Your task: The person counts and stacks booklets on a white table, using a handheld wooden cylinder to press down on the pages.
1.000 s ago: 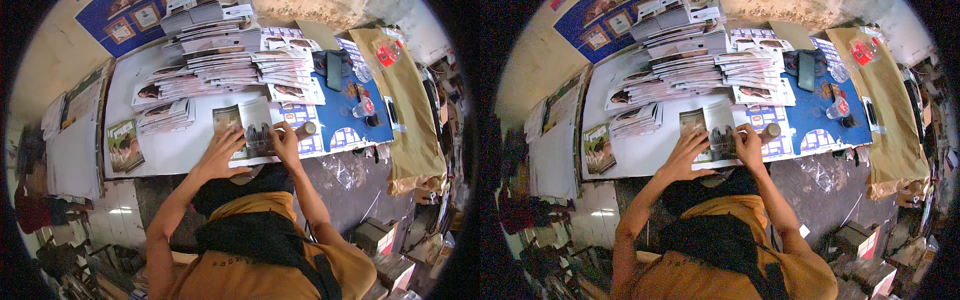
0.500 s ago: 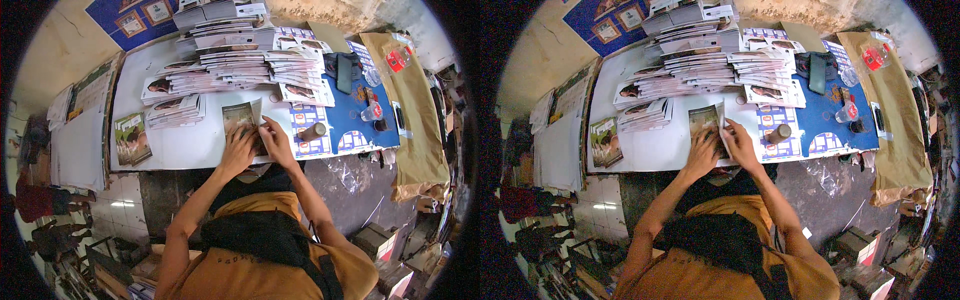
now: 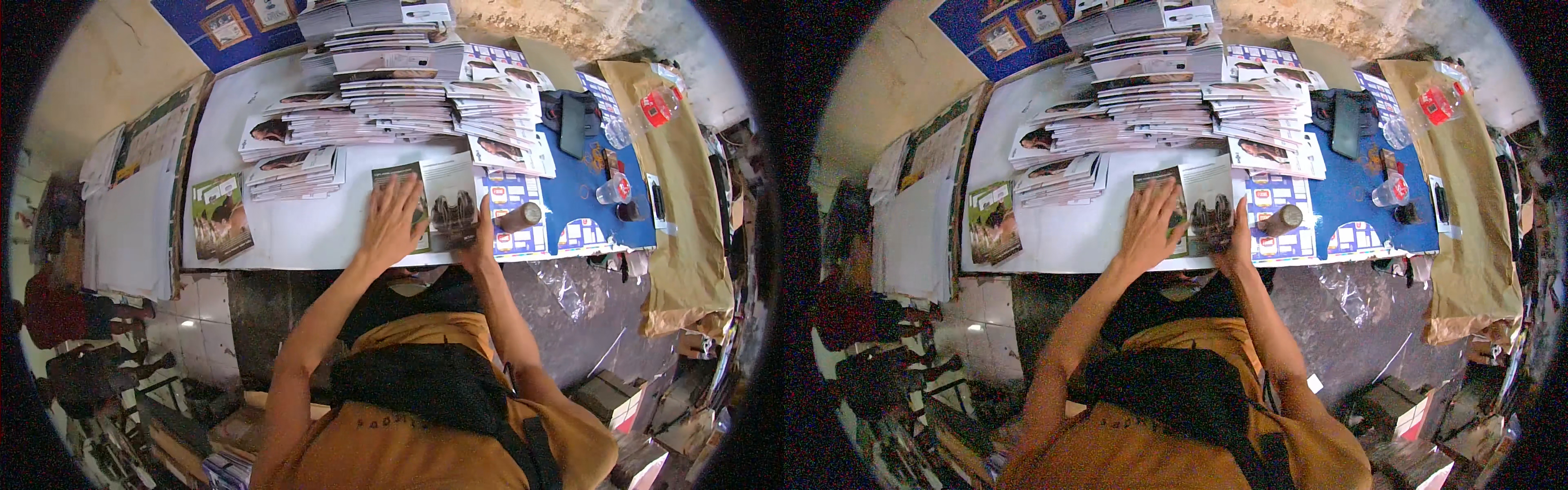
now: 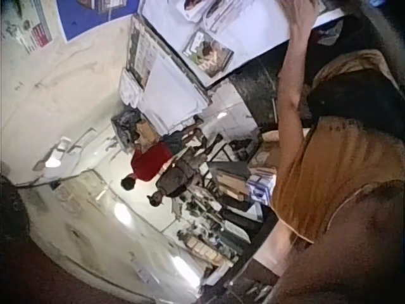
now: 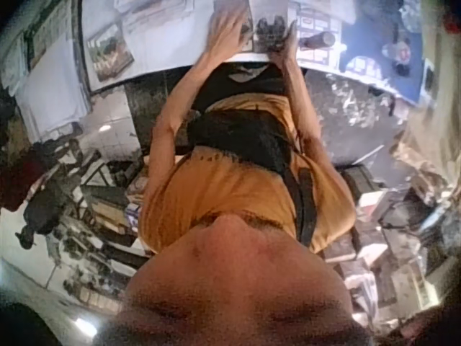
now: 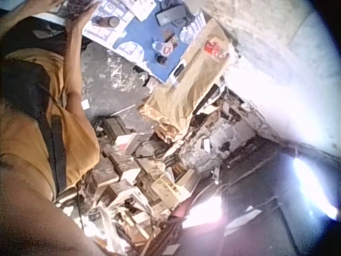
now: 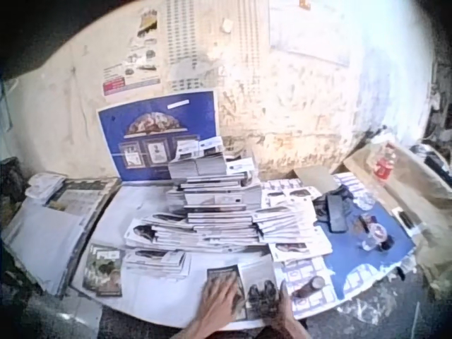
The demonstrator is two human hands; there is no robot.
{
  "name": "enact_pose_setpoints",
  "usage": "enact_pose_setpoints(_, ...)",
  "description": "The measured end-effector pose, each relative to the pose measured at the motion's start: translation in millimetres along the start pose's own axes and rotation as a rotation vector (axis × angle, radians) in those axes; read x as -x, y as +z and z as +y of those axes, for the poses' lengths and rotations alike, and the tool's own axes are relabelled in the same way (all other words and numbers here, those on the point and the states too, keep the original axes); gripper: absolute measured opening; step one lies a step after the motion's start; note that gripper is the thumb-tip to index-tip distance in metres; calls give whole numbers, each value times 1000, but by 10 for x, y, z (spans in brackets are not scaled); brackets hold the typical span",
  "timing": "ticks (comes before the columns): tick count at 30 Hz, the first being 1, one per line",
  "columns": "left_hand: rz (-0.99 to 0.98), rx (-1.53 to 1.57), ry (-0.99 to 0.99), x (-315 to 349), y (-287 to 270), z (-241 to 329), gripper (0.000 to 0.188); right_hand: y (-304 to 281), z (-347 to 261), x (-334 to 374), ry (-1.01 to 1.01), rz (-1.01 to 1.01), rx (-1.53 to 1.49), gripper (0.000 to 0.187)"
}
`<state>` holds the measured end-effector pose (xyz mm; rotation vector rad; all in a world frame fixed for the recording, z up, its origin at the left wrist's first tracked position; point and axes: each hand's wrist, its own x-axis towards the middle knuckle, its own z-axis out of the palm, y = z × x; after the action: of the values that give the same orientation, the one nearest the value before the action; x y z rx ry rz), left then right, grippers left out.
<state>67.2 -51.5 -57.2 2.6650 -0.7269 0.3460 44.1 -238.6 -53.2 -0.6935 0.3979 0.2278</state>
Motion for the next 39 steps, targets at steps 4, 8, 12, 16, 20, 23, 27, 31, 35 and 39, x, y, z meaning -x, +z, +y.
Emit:
enact_pose_setpoints(4, -119, -20, 3, -48, 93, -12, 67, 11, -69, 185, 35, 10, 59, 77)
enact_pose_setpoints(8, -176, -34, -20, -99, 68, 11, 66, -92, -67, 320, -2, -93, -14, 77)
enact_pose_setpoints(12, -109, 18, -32, -124, 91, -6, 67, -275, 31, 132, -113, -95, 454, 58)
enact_pose_setpoints(16, -42, 23, -35, -65, 93, -40, 65, -13, 69, 17, -614, -97, 1213, 47)
enact_pose_setpoints(20, 44, 61, -106, 41, 21, -52, 73, 222, 207, 44, -860, -99, 1720, 60)
enact_pose_setpoints(23, 15, -8, -276, 209, -13, -138, 68, 171, 310, -33, -846, -62, 1830, 63)
enact_pose_setpoints(27, 32, -10, -300, 470, -75, -369, 49, 235, 383, -7, -860, -100, 1913, 62)
enact_pose_setpoints(31, -7, 13, -229, 520, -31, -347, 46, 230, 462, -58, -881, -182, 1988, 60)
enact_pose_setpoints(35, 14, -39, -218, 543, 8, -384, 48, 218, 486, -88, -907, -240, 1992, 59)
enact_pose_setpoints(39, 18, -61, -187, 562, -9, -388, 49, 217, 430, -81, -944, -308, 1991, 58)
